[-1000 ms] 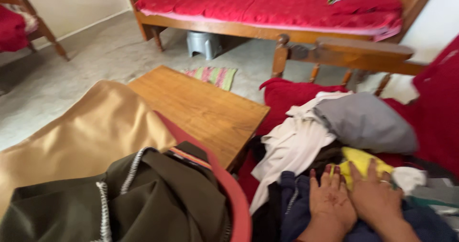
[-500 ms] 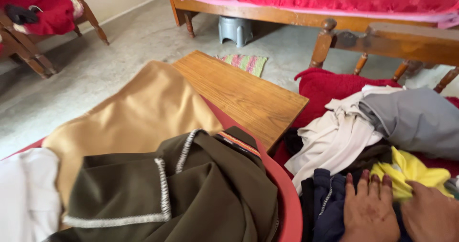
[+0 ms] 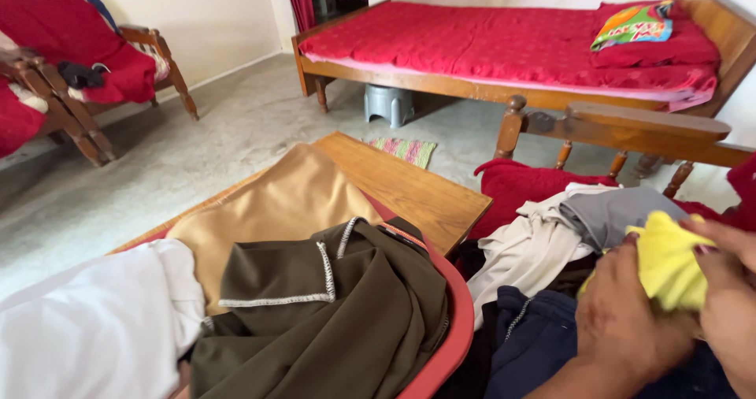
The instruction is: The person folds several garments on a low wooden table. They handle a dark green jacket, a white shirt, and a yellow top, smoothing and folding each item into a neat stack. The folded clothes remain on the table throughout the clip.
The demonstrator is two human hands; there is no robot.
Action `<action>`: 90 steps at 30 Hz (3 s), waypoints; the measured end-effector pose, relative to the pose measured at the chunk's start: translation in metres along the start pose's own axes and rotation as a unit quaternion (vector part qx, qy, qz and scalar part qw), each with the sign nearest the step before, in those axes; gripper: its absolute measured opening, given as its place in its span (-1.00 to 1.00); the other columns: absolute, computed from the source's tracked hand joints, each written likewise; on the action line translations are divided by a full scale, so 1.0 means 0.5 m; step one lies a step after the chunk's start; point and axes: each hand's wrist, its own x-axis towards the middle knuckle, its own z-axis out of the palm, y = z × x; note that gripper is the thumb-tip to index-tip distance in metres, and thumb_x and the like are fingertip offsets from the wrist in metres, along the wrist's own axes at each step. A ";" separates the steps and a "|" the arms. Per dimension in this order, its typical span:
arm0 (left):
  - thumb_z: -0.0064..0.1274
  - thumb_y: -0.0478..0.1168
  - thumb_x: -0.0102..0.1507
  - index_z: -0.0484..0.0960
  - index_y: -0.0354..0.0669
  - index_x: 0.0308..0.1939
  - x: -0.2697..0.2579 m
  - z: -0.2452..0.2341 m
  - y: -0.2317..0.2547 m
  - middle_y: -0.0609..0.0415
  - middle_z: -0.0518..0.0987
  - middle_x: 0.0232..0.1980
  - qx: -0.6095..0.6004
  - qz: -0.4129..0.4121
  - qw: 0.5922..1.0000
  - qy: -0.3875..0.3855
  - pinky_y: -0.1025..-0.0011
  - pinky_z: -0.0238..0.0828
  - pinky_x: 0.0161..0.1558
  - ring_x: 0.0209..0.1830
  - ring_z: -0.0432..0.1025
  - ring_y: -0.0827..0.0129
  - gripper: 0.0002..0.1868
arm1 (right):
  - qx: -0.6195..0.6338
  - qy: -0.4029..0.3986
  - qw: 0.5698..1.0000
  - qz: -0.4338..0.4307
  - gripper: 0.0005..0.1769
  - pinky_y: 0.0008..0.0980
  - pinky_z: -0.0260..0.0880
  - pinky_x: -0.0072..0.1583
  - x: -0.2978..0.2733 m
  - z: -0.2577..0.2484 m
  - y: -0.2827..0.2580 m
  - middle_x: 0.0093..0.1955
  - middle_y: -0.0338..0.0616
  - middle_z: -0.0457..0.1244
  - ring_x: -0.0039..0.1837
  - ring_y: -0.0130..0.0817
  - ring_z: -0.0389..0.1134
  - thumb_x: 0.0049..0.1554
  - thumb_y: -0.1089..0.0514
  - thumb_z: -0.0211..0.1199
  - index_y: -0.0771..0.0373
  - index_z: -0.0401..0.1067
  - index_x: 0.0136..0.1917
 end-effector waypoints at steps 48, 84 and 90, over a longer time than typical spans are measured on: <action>0.10 -0.21 0.11 0.70 -0.14 -0.11 -0.220 -0.949 0.184 -0.07 0.68 -0.14 0.334 -0.072 0.879 0.332 0.13 0.34 0.00 -0.03 0.49 0.01 -0.72 | 0.268 -0.415 0.869 0.031 -0.38 -0.37 0.48 0.10 -0.160 0.606 -0.665 0.16 -0.09 0.48 0.06 -0.34 0.47 -0.06 0.42 0.05 0.22 0.56 0.26; 0.23 -0.24 0.02 0.61 -0.26 0.25 -0.208 -1.031 0.195 -0.07 0.72 -0.14 0.271 -0.087 0.914 0.289 0.26 0.48 -0.02 -0.14 0.62 0.14 -0.33 | 0.272 -0.400 0.835 -0.262 -0.53 -0.52 0.46 0.07 -0.072 0.645 -0.727 0.04 -0.19 0.44 0.02 -0.52 0.43 -0.08 0.46 0.17 0.27 0.69 0.05; 0.21 -0.16 0.16 0.76 -0.15 -0.13 -0.214 -1.029 0.156 -0.03 0.74 -0.14 0.345 -0.021 0.891 0.294 0.26 0.52 -0.05 -0.17 0.65 0.11 -0.76 | 0.239 -0.290 0.925 -0.044 -0.70 -0.43 0.40 -0.13 -0.132 0.679 -0.701 -0.24 -0.10 0.43 -0.22 -0.44 0.37 0.08 0.38 0.25 0.25 0.63 0.07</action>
